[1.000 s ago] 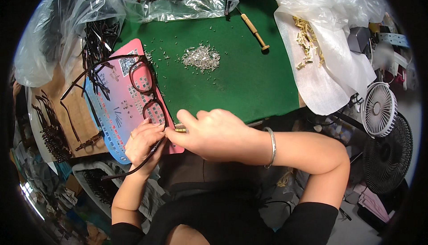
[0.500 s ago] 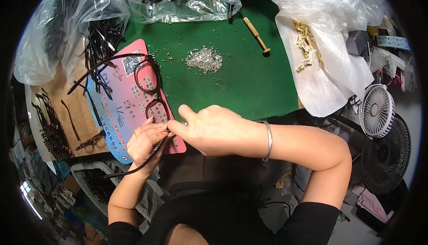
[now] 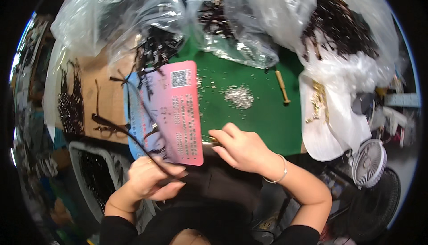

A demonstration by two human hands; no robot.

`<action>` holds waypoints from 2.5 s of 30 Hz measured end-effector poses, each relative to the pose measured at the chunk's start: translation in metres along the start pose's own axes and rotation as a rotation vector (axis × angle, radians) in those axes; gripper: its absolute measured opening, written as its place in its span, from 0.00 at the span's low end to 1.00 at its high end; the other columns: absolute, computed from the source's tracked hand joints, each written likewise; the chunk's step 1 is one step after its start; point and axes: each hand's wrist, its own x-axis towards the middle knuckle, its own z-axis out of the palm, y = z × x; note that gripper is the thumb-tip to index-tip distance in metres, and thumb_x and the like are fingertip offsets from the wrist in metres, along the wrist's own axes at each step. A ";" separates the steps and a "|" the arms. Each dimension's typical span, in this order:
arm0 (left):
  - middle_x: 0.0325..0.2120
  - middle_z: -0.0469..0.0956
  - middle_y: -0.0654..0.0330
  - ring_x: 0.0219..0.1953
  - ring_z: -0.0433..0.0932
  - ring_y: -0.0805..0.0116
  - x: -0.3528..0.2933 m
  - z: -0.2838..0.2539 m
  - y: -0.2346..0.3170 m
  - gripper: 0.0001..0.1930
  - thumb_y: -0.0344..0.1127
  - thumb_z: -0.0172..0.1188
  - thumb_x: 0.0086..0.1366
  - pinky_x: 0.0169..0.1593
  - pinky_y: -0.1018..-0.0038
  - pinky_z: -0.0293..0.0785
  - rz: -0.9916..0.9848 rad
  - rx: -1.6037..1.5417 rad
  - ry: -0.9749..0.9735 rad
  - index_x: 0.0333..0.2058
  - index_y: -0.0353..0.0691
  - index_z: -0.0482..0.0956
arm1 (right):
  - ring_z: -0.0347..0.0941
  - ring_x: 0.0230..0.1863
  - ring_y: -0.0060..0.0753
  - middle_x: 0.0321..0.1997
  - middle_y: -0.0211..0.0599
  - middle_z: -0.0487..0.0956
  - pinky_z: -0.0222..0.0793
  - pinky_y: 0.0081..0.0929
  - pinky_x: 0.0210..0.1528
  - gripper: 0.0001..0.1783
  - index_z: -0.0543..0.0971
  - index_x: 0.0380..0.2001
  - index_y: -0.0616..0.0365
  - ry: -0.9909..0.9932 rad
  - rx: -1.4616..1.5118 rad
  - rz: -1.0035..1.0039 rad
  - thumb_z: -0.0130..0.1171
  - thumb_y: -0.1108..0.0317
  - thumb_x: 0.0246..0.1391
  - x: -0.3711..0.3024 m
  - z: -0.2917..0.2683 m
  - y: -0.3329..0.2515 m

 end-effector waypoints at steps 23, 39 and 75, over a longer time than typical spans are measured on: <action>0.27 0.76 0.53 0.33 0.75 0.53 -0.015 -0.056 -0.087 0.10 0.33 0.57 0.54 0.43 0.63 0.68 -0.553 0.915 0.161 0.34 0.36 0.72 | 0.72 0.27 0.40 0.28 0.38 0.73 0.69 0.30 0.29 0.13 0.74 0.39 0.57 0.112 0.072 0.161 0.57 0.65 0.50 -0.013 -0.002 0.007; 0.33 0.73 0.43 0.38 0.73 0.43 0.095 -0.100 -0.205 0.12 0.26 0.53 0.54 0.42 0.57 0.69 -0.440 0.908 -0.151 0.39 0.34 0.70 | 0.75 0.30 0.38 0.32 0.40 0.76 0.70 0.31 0.31 0.13 0.75 0.37 0.59 0.274 0.200 0.081 0.55 0.62 0.53 -0.014 0.010 0.024; 0.29 0.77 0.57 0.22 0.74 0.79 0.008 0.054 -0.027 0.13 0.26 0.46 0.66 0.26 0.84 0.72 -0.887 -0.746 -0.156 0.49 0.32 0.68 | 0.68 0.17 0.20 0.18 0.30 0.74 0.65 0.20 0.21 0.09 0.73 0.25 0.63 0.663 0.056 0.884 0.59 0.69 0.51 -0.076 -0.101 0.076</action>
